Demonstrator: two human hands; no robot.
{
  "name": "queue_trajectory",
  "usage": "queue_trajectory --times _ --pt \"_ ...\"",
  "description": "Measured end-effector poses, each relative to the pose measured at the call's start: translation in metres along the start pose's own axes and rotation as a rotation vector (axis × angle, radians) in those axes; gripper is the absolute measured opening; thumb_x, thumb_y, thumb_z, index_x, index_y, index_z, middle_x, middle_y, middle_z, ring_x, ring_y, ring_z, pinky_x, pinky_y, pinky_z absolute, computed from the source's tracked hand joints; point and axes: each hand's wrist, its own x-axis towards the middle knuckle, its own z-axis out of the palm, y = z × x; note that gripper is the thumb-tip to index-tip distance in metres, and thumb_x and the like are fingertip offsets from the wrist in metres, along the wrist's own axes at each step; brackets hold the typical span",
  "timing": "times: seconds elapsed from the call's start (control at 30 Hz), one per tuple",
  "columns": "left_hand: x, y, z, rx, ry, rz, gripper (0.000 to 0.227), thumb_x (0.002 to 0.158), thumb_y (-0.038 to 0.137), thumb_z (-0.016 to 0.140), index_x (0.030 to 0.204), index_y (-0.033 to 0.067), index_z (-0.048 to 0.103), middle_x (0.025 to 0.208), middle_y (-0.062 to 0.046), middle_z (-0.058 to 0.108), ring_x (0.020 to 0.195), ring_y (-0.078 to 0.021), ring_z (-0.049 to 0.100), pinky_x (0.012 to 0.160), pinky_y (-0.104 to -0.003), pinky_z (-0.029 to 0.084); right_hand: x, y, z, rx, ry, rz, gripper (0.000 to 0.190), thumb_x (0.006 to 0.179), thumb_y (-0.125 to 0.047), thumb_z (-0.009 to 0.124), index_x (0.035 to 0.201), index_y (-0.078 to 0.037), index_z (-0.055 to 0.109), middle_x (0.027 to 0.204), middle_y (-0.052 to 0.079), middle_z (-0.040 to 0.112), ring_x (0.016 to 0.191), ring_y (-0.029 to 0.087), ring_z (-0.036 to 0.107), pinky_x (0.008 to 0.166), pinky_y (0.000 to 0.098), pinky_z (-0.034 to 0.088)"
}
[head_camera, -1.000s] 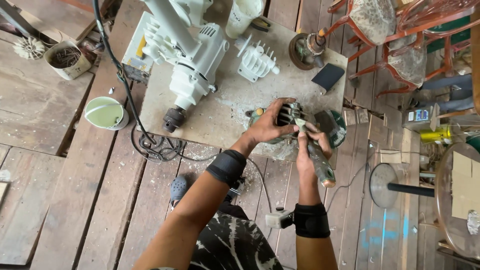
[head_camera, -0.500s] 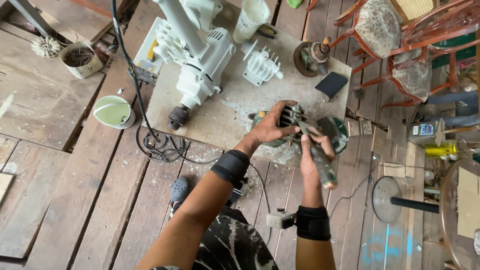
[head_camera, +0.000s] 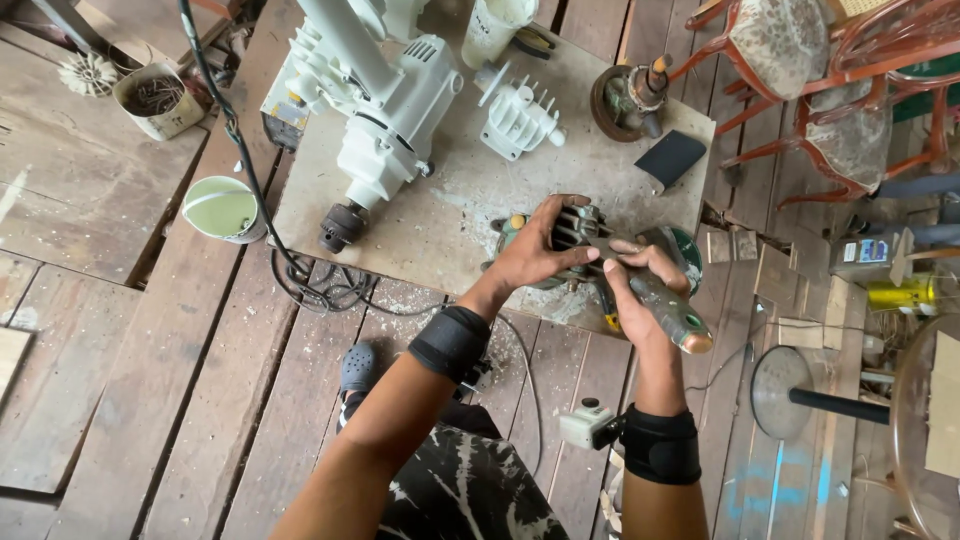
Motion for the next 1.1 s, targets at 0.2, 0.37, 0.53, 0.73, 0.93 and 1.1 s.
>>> queue_trajectory --times 0.2,0.37,0.53,0.73,0.93,1.1 --pt "-0.002 -0.001 0.0 -0.029 -0.009 -0.033 0.076 0.08 0.037 0.086 0.142 0.0082 0.052 0.133 -0.012 0.057 0.125 -0.0268 0.061 0.107 -0.039 0.051 -0.002 -0.002 0.005 -0.167 0.032 -0.207 0.018 0.09 0.003 0.078 0.092 0.001 0.061 0.11 0.017 0.076 0.105 0.026 0.076 0.115 0.0459 0.05" --pt "-0.002 -0.013 0.0 -0.003 -0.037 0.033 0.082 0.079 0.033 0.085 0.148 0.0085 0.047 0.137 -0.015 0.054 0.131 -0.0308 0.055 0.114 -0.043 0.046 -0.033 0.053 0.043 -0.011 0.251 -0.249 0.016 0.09 0.0 0.078 0.093 0.0 0.062 0.115 0.019 0.074 0.107 0.028 0.075 0.103 0.0429 0.06" --pt "-0.001 -0.006 -0.005 0.05 -0.054 0.018 0.083 0.078 0.03 0.085 0.149 0.0092 0.047 0.137 -0.014 0.055 0.131 -0.0309 0.055 0.115 -0.043 0.044 -0.041 0.025 0.045 0.047 0.29 -0.234 0.016 0.098 -0.002 0.072 0.098 0.003 0.058 0.123 0.023 0.071 0.12 0.033 0.071 0.115 0.0447 0.051" --pt "0.0 -0.003 -0.004 -0.006 -0.008 0.041 0.078 0.081 0.03 0.086 0.146 0.0089 0.048 0.138 -0.014 0.055 0.131 -0.0295 0.057 0.114 -0.042 0.048 -0.025 0.007 0.022 -0.005 0.145 -0.105 0.017 0.094 -0.006 0.075 0.097 0.004 0.061 0.118 0.023 0.073 0.111 0.029 0.072 0.096 0.0374 0.056" --pt "-0.001 -0.001 -0.005 -0.004 -0.041 -0.068 0.079 0.08 0.031 0.085 0.147 0.0106 0.048 0.139 -0.014 0.054 0.13 -0.0305 0.056 0.113 -0.042 0.046 -0.023 0.013 0.022 0.05 0.139 -0.052 0.02 0.096 -0.004 0.075 0.092 0.003 0.057 0.115 0.021 0.074 0.109 0.025 0.073 0.095 0.0351 0.057" --pt "0.001 0.002 -0.004 0.016 -0.046 -0.088 0.079 0.08 0.033 0.084 0.147 0.0107 0.049 0.136 -0.015 0.056 0.129 -0.0314 0.057 0.111 -0.043 0.048 -0.015 -0.004 0.016 -0.04 0.099 0.001 0.02 0.094 -0.002 0.076 0.09 0.002 0.057 0.111 0.019 0.076 0.105 0.024 0.074 0.091 0.0375 0.057"
